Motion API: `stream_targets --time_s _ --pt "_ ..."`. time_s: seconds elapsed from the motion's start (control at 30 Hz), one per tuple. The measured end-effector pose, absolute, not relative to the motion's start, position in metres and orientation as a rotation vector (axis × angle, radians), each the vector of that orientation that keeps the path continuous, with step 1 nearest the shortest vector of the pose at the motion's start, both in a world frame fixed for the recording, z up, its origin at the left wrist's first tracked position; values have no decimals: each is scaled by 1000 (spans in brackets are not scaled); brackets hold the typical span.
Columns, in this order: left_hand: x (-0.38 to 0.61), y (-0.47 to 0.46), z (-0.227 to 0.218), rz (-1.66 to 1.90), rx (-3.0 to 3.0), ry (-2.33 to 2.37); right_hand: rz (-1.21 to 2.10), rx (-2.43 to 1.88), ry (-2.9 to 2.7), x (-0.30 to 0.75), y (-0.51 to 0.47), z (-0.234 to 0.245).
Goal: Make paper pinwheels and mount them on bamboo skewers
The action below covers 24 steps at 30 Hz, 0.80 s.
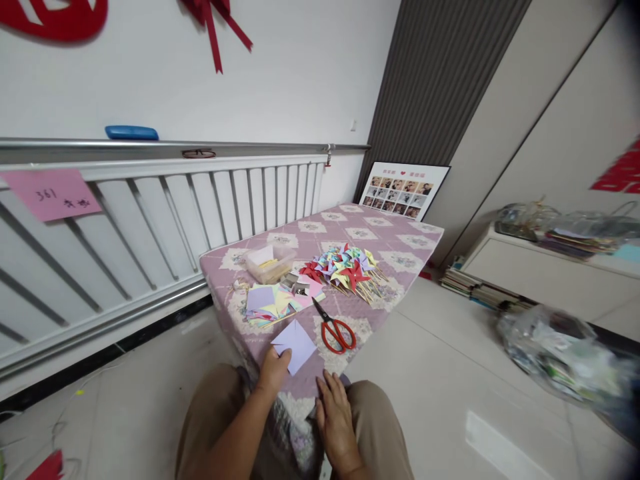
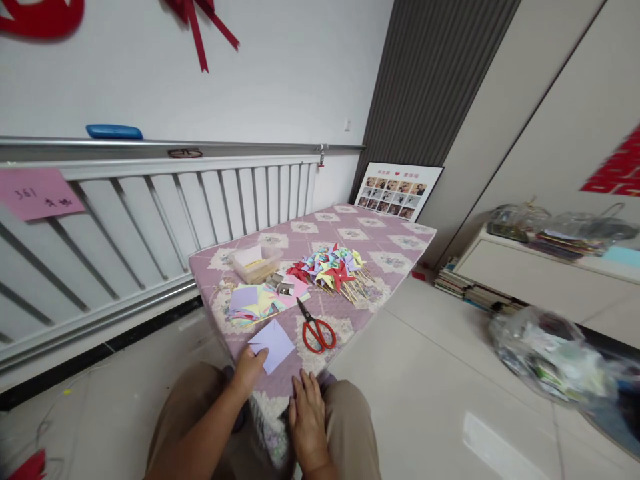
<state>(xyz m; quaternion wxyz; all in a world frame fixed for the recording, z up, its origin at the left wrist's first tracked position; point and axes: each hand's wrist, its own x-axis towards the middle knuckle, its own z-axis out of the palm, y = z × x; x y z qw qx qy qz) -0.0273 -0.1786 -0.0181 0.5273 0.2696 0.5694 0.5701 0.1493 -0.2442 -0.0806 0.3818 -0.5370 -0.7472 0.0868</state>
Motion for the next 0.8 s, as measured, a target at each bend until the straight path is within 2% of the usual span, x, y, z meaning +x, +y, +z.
stream_targets --time_s 0.13,0.3,0.6,0.8 --pt "-22 -209 -8 1412 445 1224 422 -1341 -1770 148 -253 -71" --pt "-18 -246 13 1451 336 1084 523 -1339 -1651 142 -277 -51" --pt "-8 -279 52 1444 346 975 746 -1160 -1582 129 -299 8" --pt "-6 -292 64 1406 408 982 893 -1086 -1467 119 -302 22"
